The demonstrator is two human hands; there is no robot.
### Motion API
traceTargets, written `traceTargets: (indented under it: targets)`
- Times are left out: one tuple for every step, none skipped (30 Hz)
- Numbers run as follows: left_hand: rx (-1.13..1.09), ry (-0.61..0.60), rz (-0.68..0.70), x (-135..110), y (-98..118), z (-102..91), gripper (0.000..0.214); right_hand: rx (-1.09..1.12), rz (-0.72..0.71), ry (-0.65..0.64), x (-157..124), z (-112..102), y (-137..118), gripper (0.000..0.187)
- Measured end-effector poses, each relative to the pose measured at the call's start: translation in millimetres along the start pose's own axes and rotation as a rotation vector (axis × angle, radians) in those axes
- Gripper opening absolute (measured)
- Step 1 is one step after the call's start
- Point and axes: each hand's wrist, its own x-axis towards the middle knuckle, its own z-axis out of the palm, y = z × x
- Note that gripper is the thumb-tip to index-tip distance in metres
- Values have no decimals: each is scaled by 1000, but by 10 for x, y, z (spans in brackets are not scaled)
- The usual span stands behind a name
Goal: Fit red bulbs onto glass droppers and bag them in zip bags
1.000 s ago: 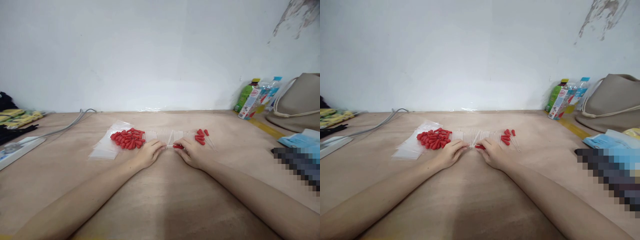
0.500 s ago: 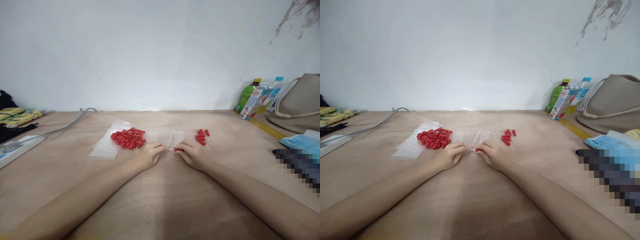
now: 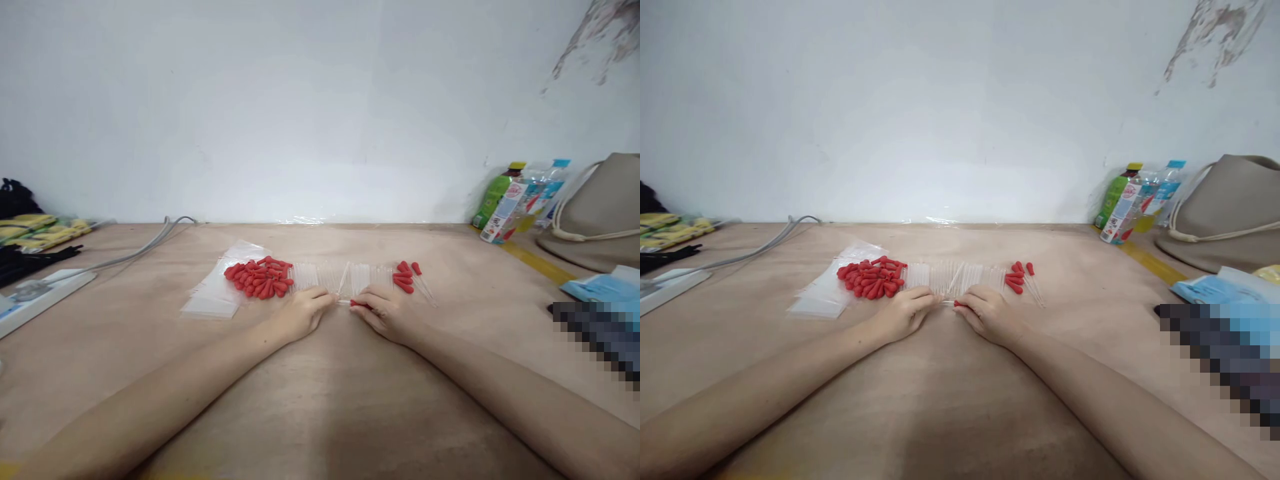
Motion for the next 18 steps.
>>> traceTargets:
  targets:
    - [-20,5,-7,3,-1,3,27,-3,7,0,4,-5,-6,17]
    - [-31,6,-10,6,-2,5,26,-4,10,-1,8,-11,-13,18]
    - [-34,8,-7,8,-3,6,26,-5,14,-4,12,-19,-20,18]
    - [-28,9,0,9,-4,7,26,-8,21,-14,17,-28,-28,19]
    - [-14,10,10,10,-6,8,27,-11,26,-25,21,-37,-36,19]
    - [5,13,23,11,-6,8,27,-17,33,-40,26,-47,-43,19]
    - [28,13,38,12,-6,9,27,-25,40,-58,30,-56,-50,18]
    - [53,12,51,12,-6,9,27,-30,41,-77,35,-66,-56,17]
    - [79,8,61,12,-5,10,28,-34,40,-98,39,-74,-62,17]
    - [101,3,67,11,-4,11,28,-37,42,-116,44,-82,-68,17]
    - [121,0,72,10,-3,13,28,-42,49,-133,49,-89,-73,16]
    - [139,-1,78,7,-3,17,28,-46,59,-147,54,-94,-77,16]
    - [152,0,85,4,-3,22,29,-45,63,-156,59,-98,-81,16]
    - [159,4,95,2,-5,27,29,-42,67,-161,65,-101,-84,15]
    - [156,12,105,0,-6,34,29,-35,71,-160,72,-103,-85,14]
    - [146,25,107,-1,-7,40,29,-23,76,-153,78,-105,-83,14]
    - [128,45,100,1,-8,45,29,-8,90,-138,84,-106,-78,13]
    - [105,72,81,3,-7,49,28,9,114,-119,88,-105,-68,12]
